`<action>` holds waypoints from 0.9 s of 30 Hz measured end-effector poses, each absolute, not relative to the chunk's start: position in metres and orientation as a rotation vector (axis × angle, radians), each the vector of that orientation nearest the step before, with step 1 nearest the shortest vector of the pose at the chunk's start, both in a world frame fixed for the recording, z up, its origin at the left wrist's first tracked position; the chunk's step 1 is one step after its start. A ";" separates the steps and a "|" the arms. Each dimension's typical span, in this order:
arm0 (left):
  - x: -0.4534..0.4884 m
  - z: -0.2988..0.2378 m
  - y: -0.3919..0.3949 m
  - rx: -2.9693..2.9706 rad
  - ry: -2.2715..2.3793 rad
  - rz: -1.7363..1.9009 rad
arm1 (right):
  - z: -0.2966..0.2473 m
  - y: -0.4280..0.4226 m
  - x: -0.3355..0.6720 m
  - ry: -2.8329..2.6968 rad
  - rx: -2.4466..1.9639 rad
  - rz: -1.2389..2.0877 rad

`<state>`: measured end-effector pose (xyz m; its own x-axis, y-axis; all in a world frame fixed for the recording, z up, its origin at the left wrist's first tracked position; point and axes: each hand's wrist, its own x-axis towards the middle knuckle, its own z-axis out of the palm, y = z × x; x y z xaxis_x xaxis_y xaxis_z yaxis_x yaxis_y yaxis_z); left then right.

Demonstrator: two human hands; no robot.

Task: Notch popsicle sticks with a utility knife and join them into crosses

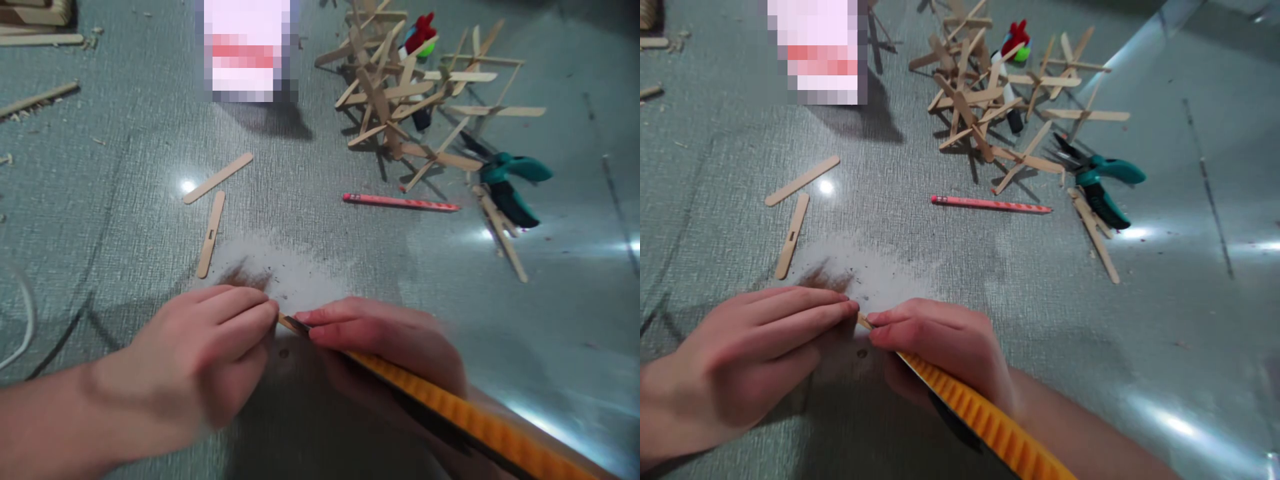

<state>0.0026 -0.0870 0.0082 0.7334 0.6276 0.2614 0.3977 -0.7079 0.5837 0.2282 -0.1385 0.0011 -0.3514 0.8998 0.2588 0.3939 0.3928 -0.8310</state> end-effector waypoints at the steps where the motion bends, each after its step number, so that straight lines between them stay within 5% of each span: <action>1: 0.003 0.008 -0.088 2.431 0.792 0.629 | 0.002 -0.139 0.229 -1.936 -1.118 0.878; 27: 0.007 0.006 -0.093 2.451 0.868 0.653 | 0.008 -0.135 0.232 -1.977 -1.115 0.903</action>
<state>0.0066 -0.0928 0.0056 0.6887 0.6695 0.2784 0.4526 -0.6970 0.5562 0.2322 -0.1347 0.0079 -0.3976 0.8901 0.2230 0.4142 0.3910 -0.8219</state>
